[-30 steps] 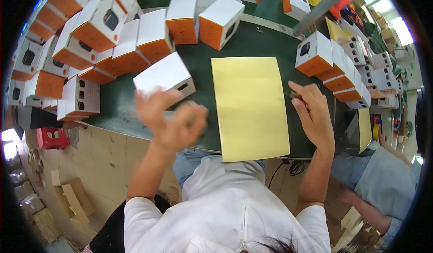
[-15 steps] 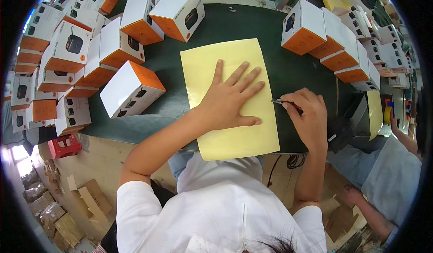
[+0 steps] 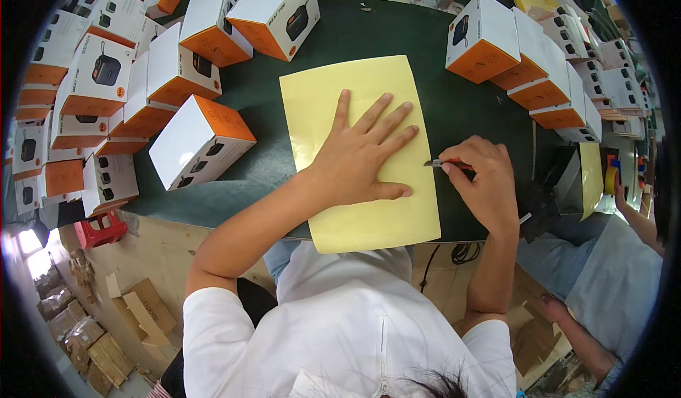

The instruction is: The recorder is using a tool to apply or remove labels and organize orange and white boxes on an assembly line.

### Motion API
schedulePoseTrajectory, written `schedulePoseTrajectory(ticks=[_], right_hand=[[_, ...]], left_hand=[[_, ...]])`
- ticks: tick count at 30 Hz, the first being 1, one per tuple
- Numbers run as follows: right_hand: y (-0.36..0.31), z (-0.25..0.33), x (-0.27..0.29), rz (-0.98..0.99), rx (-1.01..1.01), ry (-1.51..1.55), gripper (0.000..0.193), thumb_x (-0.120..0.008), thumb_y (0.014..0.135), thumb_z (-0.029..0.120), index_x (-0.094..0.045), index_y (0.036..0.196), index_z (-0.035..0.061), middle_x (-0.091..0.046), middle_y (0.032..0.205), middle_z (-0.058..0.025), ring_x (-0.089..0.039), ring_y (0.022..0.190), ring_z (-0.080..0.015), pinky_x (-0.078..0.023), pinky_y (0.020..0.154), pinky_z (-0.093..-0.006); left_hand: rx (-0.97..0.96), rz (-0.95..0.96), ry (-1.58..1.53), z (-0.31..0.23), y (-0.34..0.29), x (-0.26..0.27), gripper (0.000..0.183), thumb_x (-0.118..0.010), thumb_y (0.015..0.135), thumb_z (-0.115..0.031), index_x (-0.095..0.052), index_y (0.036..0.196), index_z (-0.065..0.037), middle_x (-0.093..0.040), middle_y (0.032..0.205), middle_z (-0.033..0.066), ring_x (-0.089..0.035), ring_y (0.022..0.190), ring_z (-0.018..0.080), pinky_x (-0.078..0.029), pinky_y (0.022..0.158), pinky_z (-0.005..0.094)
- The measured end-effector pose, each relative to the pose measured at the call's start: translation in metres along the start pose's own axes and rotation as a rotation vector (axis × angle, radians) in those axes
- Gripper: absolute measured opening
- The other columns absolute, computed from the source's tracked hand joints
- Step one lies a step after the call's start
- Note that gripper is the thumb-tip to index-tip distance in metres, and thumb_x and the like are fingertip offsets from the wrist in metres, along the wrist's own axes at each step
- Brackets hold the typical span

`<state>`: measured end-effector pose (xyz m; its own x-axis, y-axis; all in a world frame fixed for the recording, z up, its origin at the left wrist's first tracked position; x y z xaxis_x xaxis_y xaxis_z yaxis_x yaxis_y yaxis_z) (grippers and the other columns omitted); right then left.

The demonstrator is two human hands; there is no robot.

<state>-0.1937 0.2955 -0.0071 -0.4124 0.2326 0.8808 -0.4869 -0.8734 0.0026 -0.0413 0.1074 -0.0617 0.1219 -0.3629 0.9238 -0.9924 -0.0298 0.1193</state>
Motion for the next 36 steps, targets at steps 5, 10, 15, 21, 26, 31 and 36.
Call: schedulePoseTrajectory(ticks=[5, 10, 15, 21, 26, 31, 36], right_hand=[[0.001, 0.002, 0.001, -0.071, -0.019, -0.014, 0.009, -0.076, 0.085, 0.01, -0.076, 0.093, 0.0129, -0.068, 0.087, -0.0019, -0.064, 0.086, -0.0228, -0.042, 0.084, -0.0387], [0.0, -0.001, 0.0, -0.081, -0.046, -0.009, 0.01, -0.076, 0.084, 0.009, -0.076, 0.094, 0.013, -0.068, 0.087, -0.0017, -0.064, 0.085, -0.0229, -0.042, 0.085, -0.0386], [0.001, 0.001, -0.001, -0.058, -0.03, -0.037, 0.009, -0.076, 0.085, 0.01, -0.076, 0.093, 0.0133, -0.068, 0.088, -0.0026, -0.064, 0.086, -0.0233, -0.042, 0.085, -0.0383], [0.003, 0.004, -0.002, -0.038, -0.034, -0.052, 0.011, -0.079, 0.085, 0.021, -0.076, 0.092, 0.013, -0.068, 0.088, -0.003, -0.064, 0.089, -0.023, -0.042, 0.087, -0.0396], [0.005, 0.007, -0.014, -0.074, -0.029, -0.183, 0.019, -0.081, 0.083, 0.031, -0.074, 0.088, 0.0134, -0.065, 0.084, -0.0024, -0.063, 0.088, -0.0232, -0.04, 0.089, -0.0413], [0.005, 0.011, -0.013, -0.103, -0.011, -0.243, 0.02, -0.082, 0.079, 0.03, -0.07, 0.081, 0.0141, -0.063, 0.081, -0.0013, -0.062, 0.085, -0.0226, -0.038, 0.088, -0.041], [-0.001, 0.011, -0.005, -0.218, 0.012, -0.162, 0.022, -0.086, 0.073, 0.026, -0.068, 0.079, 0.0143, -0.061, 0.079, 0.0004, -0.061, 0.082, -0.0221, -0.038, 0.085, -0.0401]], left_hand=[[0.001, 0.003, -0.003, 0.0, 0.0, 0.001, 0.094, -0.07, 0.08, -0.074, -0.051, 0.152, -0.017, -0.034, 0.167, 0.0105, -0.024, 0.157, 0.0346, -0.006, 0.12, 0.075], [0.003, 0.01, 0.009, 0.0, 0.0, 0.001, 0.093, -0.068, 0.081, -0.075, -0.051, 0.152, -0.016, -0.035, 0.167, 0.0105, -0.024, 0.157, 0.0345, -0.006, 0.12, 0.0748], [0.0, 0.011, 0.005, 0.0, 0.001, 0.001, 0.094, -0.068, 0.081, -0.075, -0.051, 0.152, -0.017, -0.035, 0.167, 0.0106, -0.024, 0.157, 0.0345, -0.006, 0.12, 0.0746], [0.008, 0.018, -0.003, -0.001, 0.0, 0.002, 0.094, -0.068, 0.08, -0.075, -0.051, 0.152, -0.017, -0.035, 0.167, 0.0105, -0.024, 0.157, 0.0344, -0.005, 0.121, 0.0744], [0.019, 0.016, -0.007, -0.002, 0.0, 0.001, 0.094, -0.069, 0.08, -0.074, -0.051, 0.152, -0.017, -0.035, 0.167, 0.0102, -0.024, 0.158, 0.0342, -0.003, 0.121, 0.0742], [0.024, 0.013, 0.009, -0.003, 0.001, 0.0, 0.093, -0.068, 0.079, -0.075, -0.054, 0.151, -0.018, -0.035, 0.167, 0.0102, -0.024, 0.158, 0.0336, -0.003, 0.119, 0.0778], [0.009, 0.003, 0.022, -0.001, 0.004, -0.002, 0.095, -0.066, 0.079, -0.077, -0.053, 0.151, -0.017, -0.034, 0.167, 0.01, -0.023, 0.158, 0.0336, -0.003, 0.117, 0.0791]])
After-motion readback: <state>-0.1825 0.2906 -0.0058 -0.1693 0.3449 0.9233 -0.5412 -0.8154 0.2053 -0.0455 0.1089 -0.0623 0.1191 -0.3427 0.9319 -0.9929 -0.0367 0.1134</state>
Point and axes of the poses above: each hand's wrist, its own y-axis towards the middle knuckle, its own x-axis out of the back of the hand, z = x × y, the point moved 1 cm from there along y, towards the middle knuckle
